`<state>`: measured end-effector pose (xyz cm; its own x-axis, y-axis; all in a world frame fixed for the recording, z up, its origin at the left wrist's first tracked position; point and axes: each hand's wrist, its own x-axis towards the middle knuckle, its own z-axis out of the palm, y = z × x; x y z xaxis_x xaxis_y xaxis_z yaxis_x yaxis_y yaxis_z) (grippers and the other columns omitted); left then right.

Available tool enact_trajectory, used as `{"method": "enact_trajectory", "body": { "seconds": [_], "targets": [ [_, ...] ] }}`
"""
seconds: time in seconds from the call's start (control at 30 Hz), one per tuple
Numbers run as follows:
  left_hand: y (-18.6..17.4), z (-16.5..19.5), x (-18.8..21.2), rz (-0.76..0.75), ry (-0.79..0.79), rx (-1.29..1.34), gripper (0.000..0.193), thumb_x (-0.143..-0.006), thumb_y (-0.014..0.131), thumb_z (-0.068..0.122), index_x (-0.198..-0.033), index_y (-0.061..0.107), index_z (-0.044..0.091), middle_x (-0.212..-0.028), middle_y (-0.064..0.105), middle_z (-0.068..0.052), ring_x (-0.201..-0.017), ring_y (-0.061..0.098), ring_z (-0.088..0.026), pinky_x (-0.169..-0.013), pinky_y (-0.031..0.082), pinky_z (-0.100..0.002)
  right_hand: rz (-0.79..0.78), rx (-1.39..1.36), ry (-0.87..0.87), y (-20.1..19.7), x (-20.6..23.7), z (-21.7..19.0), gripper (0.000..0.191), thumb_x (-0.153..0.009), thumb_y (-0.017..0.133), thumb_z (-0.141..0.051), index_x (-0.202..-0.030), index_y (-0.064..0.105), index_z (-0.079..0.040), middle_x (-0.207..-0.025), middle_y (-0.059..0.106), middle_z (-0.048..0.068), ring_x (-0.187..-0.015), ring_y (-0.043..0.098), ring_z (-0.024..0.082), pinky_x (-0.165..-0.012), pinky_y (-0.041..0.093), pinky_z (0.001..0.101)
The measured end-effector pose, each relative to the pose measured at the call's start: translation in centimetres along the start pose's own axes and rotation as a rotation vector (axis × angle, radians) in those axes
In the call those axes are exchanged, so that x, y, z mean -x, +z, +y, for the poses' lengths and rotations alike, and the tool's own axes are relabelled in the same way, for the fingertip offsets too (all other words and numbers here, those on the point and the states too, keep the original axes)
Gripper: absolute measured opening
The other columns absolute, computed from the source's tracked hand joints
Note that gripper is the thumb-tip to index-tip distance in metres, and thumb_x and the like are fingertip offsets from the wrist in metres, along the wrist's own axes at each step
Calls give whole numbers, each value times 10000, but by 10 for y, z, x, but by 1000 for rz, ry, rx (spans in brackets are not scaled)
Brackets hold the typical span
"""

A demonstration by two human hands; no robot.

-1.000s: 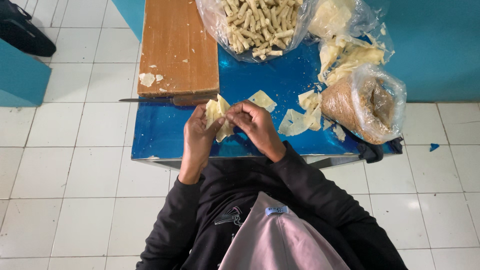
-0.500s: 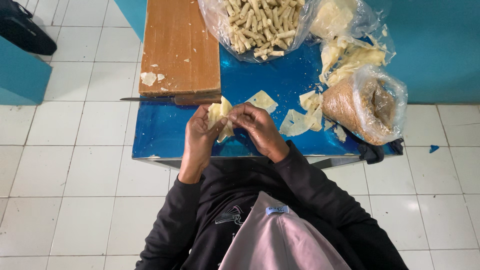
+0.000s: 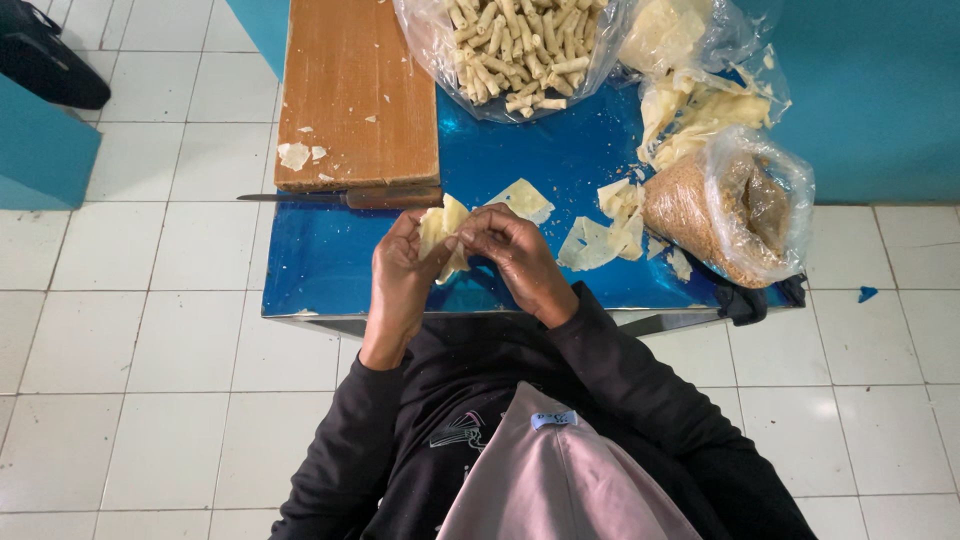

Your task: The person sits at a small blue table and tears pieces from sheets of dough, rolls each piece between their fingers into a short stick, and drops the finished stick into a plastic bag beside them. A bag of already completed dough sticks and a knife on a wooden board sit on the table.

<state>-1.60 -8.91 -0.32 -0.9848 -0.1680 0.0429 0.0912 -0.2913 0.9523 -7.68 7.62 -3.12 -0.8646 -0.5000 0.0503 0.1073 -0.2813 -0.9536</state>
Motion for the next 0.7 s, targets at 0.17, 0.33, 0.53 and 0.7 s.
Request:
{"method": "enact_trajectory", "body": {
  "seconds": [0.17, 0.33, 0.53, 0.7],
  "targets": [
    [-4, -3, -1, 6, 16, 20, 262, -954, 651, -37, -1210, 597, -61, -1043, 734, -110, -924, 715, -114, -786, 572, -231, -13, -175, 104, -4, 0, 1, 214, -1029, 652, -180, -1134, 670, 5, -1051, 658, 64, -972, 634, 134, -900, 537, 305],
    [-1, -3, -1, -24, 31, 58, 294, -981, 656, -35, -1260, 567, -57, -1077, 718, -120, -955, 693, -112, -794, 555, -222, -12, -154, 38, -3, 1, -1, 187, -1016, 669, -156, -1119, 669, -1, -1083, 648, 54, -1000, 624, 116, -925, 530, 291],
    [10, -1, -1, 15, 97, 18, 422, -914, 680, -97, -1274, 476, -15, -1141, 691, -120, -1002, 686, -104, -788, 573, -218, 32, -3, -73, 1, 5, -7, 137, -1005, 710, -131, -1013, 690, 4, -1135, 565, 41, -1011, 597, 110, -924, 524, 295],
    [9, 1, 0, -12, 102, 55, 370, -930, 651, -92, -1270, 522, -25, -1134, 701, -125, -994, 695, -119, -765, 577, -235, 51, -14, -67, 0, 6, -7, 141, -995, 715, -134, -1022, 693, 3, -1131, 580, 32, -976, 603, 101, -902, 518, 281]
  ]
}}
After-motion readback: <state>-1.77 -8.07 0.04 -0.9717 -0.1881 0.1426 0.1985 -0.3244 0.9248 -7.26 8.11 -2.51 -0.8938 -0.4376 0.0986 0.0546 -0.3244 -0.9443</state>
